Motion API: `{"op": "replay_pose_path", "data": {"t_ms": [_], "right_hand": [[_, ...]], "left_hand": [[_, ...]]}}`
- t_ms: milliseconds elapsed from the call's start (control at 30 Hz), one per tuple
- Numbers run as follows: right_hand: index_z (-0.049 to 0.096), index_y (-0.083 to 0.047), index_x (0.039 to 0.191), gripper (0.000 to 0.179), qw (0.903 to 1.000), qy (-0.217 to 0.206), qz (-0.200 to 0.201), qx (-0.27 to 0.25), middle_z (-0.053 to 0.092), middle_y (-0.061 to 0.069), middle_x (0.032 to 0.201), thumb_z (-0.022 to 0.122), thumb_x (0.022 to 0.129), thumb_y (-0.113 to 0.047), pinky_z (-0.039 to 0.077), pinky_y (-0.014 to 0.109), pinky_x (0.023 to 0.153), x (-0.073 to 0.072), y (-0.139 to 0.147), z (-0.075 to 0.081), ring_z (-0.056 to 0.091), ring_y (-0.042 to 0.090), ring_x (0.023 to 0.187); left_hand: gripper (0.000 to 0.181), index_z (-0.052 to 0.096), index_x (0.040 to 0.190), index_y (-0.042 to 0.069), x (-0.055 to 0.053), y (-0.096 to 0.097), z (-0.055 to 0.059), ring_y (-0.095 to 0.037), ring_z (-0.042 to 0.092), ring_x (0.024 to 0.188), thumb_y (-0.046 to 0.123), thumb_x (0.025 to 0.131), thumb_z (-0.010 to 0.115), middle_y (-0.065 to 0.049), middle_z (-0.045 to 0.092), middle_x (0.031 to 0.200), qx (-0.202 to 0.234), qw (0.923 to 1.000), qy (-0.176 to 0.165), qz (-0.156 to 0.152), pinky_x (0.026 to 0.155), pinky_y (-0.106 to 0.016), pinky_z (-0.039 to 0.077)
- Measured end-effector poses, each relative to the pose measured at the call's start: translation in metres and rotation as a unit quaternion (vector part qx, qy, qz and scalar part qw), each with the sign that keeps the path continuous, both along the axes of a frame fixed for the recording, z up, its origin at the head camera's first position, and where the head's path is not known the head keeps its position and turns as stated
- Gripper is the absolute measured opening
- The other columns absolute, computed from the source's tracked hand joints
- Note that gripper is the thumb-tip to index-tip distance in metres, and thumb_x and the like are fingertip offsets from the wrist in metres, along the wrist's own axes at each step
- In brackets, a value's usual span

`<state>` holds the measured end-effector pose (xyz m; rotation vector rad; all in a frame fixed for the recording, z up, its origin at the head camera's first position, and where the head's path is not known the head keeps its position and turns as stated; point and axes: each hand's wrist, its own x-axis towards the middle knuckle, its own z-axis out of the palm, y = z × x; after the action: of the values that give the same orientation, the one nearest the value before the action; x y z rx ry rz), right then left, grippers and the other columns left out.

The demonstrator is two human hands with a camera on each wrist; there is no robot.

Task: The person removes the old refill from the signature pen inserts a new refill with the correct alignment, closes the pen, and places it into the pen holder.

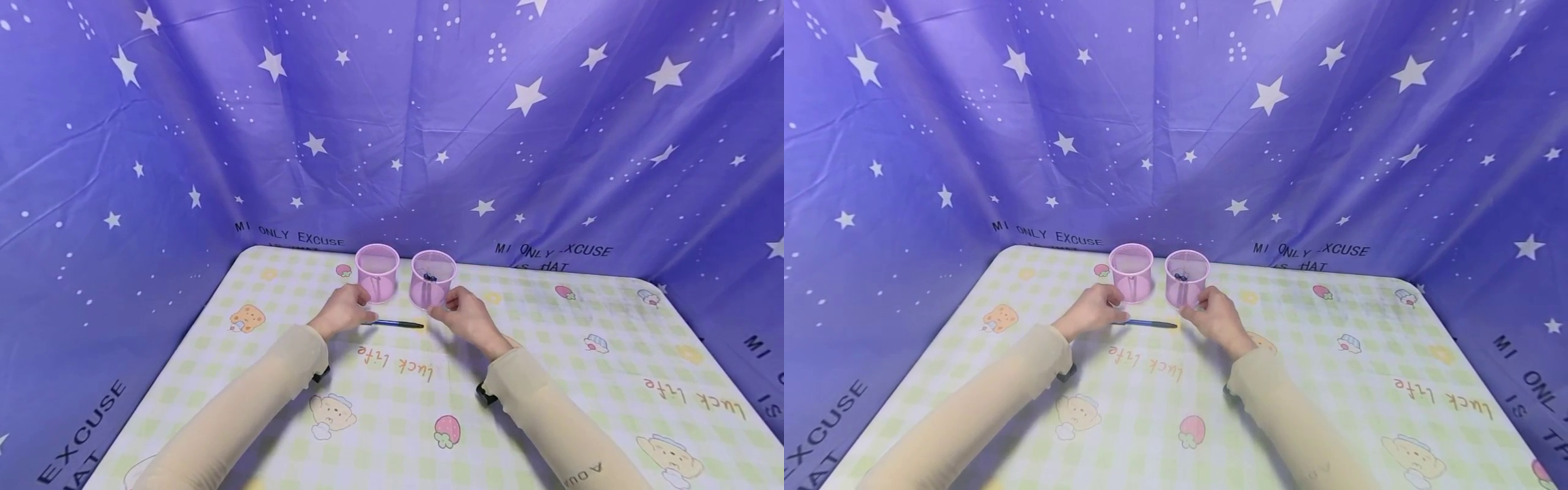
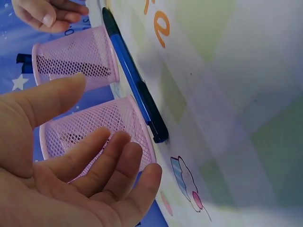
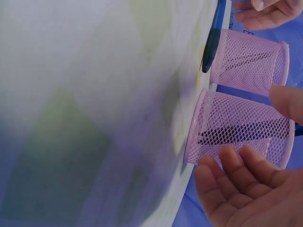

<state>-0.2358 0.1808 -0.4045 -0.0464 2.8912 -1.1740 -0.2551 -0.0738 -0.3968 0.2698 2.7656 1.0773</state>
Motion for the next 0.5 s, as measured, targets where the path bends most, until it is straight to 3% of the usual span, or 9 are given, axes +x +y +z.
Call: {"op": "replay_pose_path", "data": {"t_ms": [200,500], "right_hand": [[0.059,-0.004,0.095,0.031,0.9994,0.009,0.026,0.019,0.059,0.007,0.089,0.071,0.083,-0.030,0.044,0.032,0.070,0.004,-0.007,0.001,0.053,0.020,0.079],[0.062,-0.005,0.094,0.028,0.9975,0.031,0.051,0.037,0.060,0.007,0.089,0.072,0.082,-0.028,0.046,0.037,0.077,0.006,-0.018,-0.002,0.055,0.020,0.081]], "left_hand": [[0.036,0.066,0.104,-0.001,0.004,0.005,0.000,-0.026,0.060,0.094,0.014,0.074,0.079,-0.014,0.065,0.100,-0.008,0.9997,0.019,-0.013,0.087,-0.039,0.048],[0.034,0.067,0.104,0.003,0.008,0.011,0.000,-0.024,0.061,0.094,0.015,0.074,0.079,-0.010,0.066,0.100,-0.042,0.9982,0.031,-0.030,0.087,-0.039,0.048]]}}
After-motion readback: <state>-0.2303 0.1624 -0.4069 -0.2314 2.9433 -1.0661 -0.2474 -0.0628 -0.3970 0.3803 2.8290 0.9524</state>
